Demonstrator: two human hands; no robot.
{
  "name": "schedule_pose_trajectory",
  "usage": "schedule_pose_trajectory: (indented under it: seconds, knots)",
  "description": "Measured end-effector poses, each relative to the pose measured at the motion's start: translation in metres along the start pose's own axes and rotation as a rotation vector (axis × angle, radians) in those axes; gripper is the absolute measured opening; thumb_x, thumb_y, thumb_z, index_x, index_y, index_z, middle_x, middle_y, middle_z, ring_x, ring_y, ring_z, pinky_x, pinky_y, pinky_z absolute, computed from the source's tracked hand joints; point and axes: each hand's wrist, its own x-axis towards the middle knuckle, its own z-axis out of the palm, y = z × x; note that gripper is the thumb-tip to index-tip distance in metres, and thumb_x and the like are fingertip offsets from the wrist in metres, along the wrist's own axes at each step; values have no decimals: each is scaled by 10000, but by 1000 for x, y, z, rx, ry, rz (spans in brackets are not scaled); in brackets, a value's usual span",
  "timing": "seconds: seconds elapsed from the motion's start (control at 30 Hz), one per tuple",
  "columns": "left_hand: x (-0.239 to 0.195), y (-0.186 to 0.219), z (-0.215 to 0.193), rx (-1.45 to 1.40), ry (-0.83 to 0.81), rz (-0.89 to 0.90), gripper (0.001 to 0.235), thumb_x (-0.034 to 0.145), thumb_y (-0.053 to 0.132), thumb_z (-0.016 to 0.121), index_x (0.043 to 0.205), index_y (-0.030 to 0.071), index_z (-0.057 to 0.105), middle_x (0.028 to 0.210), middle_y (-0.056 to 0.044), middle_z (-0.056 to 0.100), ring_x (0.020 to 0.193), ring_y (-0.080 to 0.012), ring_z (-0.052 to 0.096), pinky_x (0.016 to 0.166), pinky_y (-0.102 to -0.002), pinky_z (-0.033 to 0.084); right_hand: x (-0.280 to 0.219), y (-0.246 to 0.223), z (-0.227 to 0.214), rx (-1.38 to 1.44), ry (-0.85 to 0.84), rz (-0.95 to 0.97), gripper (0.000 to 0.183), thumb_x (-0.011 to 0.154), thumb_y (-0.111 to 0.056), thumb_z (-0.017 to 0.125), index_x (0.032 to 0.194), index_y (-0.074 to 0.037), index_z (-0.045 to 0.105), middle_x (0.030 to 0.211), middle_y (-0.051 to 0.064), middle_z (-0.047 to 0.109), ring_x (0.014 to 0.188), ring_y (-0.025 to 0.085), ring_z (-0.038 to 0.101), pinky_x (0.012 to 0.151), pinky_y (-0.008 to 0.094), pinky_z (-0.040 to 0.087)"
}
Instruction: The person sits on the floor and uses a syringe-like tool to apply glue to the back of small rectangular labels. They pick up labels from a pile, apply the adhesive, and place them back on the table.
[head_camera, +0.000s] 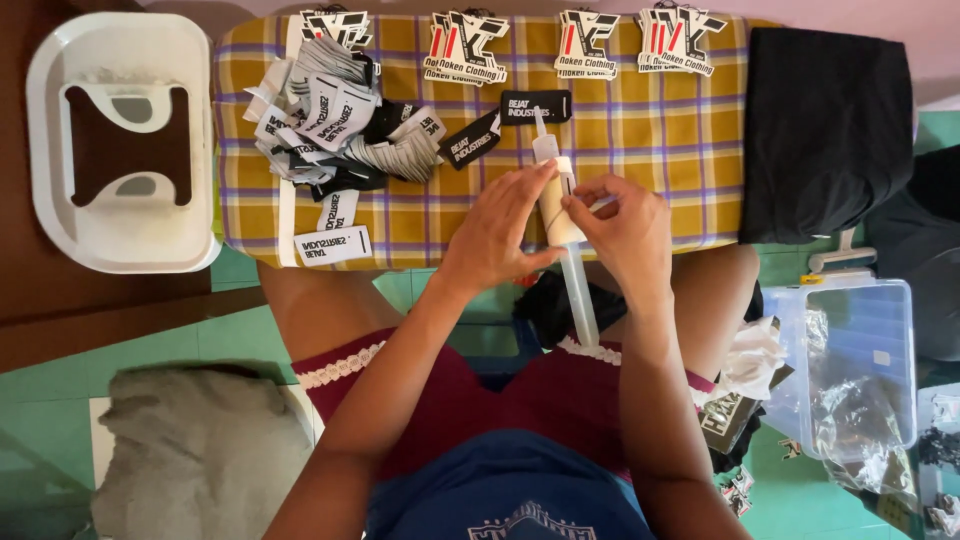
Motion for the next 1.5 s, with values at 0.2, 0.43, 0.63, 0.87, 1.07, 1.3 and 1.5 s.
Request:
schedule_pose_trajectory:
  seconds: [0.2,0.43,0.63,0.87,1.07,1.3,1.5]
  knots:
    - [0,2,-1,-66,16,5,936,887,496,782,1585,48,349,1492,-142,528,1412,-313,505,1173,-452,422,4,12,5,-32,34,-35,112,893,-295,825,915,-187,809,788,-13,756,718,211,753,646,336,593]
    - [0,4,-4,-58,12,5,886,912,479,770,1578,54,368,1513,-138,509,1426,-322,495,1167,-453,428,3,10,4,-1,43,-75,79,933,-173,770,942,-102,803,796,66,757,710,278,746,619,388,589]
    - [0,4,-6,0,-2,36,845,898,474,789,1543,67,427,1457,-137,540,1395,-333,516,1138,-460,453,4,17,5,84,36,-19,87,953,-189,726,929,-138,793,767,23,744,699,210,737,633,346,576]
    - [0,2,-4,45,-15,55,717,894,488,789,1441,92,549,1434,-126,539,1378,-346,519,1098,-463,475,6,32,7,214,41,50,162,992,-153,656,923,-53,763,658,66,676,505,174,657,509,314,516]
    - [-1,2,-3,48,-10,40,723,867,483,824,1422,97,568,1422,-123,539,1369,-347,522,1072,-470,484,5,56,2,151,59,69,171,990,-166,655,904,-59,756,573,70,621,511,215,653,501,343,495]
    - [0,3,-3,54,1,29,721,845,479,842,1401,104,577,1391,-138,542,1351,-371,533,1060,-484,490,-5,39,-4,-255,180,-16,196,988,-277,724,991,-83,699,787,191,720,818,486,695,712,609,513]
    - [-1,0,0,108,14,75,741,869,577,755,1414,106,580,1388,-165,528,1345,-395,527,1068,-497,488,-56,16,-20,-134,-106,41,374,897,-514,744,993,-165,647,845,71,766,846,358,743,709,547,548]
